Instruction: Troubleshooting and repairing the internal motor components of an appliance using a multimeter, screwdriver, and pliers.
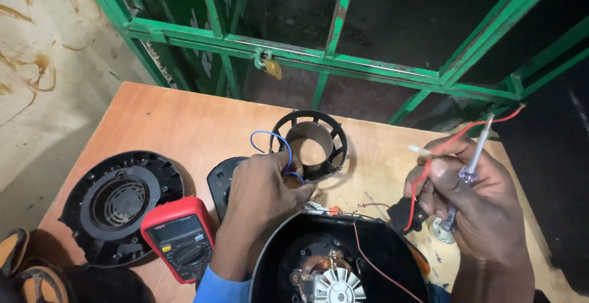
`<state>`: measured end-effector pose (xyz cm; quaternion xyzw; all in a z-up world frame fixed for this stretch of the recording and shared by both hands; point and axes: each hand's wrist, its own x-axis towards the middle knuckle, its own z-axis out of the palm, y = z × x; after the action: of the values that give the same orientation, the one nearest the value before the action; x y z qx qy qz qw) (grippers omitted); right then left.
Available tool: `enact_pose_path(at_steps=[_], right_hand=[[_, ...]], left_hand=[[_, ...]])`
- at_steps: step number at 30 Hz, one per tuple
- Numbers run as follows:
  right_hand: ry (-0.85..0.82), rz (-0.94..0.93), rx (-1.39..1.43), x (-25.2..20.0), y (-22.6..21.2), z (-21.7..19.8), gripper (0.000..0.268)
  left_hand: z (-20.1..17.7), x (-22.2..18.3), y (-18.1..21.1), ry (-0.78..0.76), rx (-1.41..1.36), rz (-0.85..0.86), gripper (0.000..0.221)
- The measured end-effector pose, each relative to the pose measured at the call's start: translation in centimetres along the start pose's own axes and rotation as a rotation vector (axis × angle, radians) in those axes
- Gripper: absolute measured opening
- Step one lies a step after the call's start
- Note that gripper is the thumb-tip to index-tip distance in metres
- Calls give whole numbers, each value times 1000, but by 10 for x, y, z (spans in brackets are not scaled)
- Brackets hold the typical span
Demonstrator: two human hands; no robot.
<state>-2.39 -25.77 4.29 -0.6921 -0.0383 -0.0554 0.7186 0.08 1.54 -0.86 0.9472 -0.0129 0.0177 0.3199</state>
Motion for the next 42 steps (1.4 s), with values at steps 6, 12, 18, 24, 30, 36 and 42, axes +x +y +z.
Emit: enact_pose_path(at_steps=[6, 12, 18, 24, 30, 36, 42], right_hand=[[-44, -104, 145, 4, 3, 13, 22], [60, -100, 303, 9, 15, 31, 17], [-16, -72, 221, 7, 18, 25, 22], [-153, -7, -61, -8, -13, 36, 17], [-390, 29, -432, -25, -36, 29, 31], [-397, -31, -325, -38, -52, 19, 37], [-276, -58, -432, -59, -79, 0, 32]], left_hand=[[-19, -10, 13, -9, -595, -32, 21], [-28, -16, 18, -2, -892, 110, 15], [-33, -22, 29, -96, -960, 68, 14], [-42, -34, 42, -205, -933, 160, 35], [-43, -49, 62, -85, -772, 261, 14], [-51, -67, 73, -22, -753, 317, 11], [-55, -83, 86, 21, -845, 318, 13]])
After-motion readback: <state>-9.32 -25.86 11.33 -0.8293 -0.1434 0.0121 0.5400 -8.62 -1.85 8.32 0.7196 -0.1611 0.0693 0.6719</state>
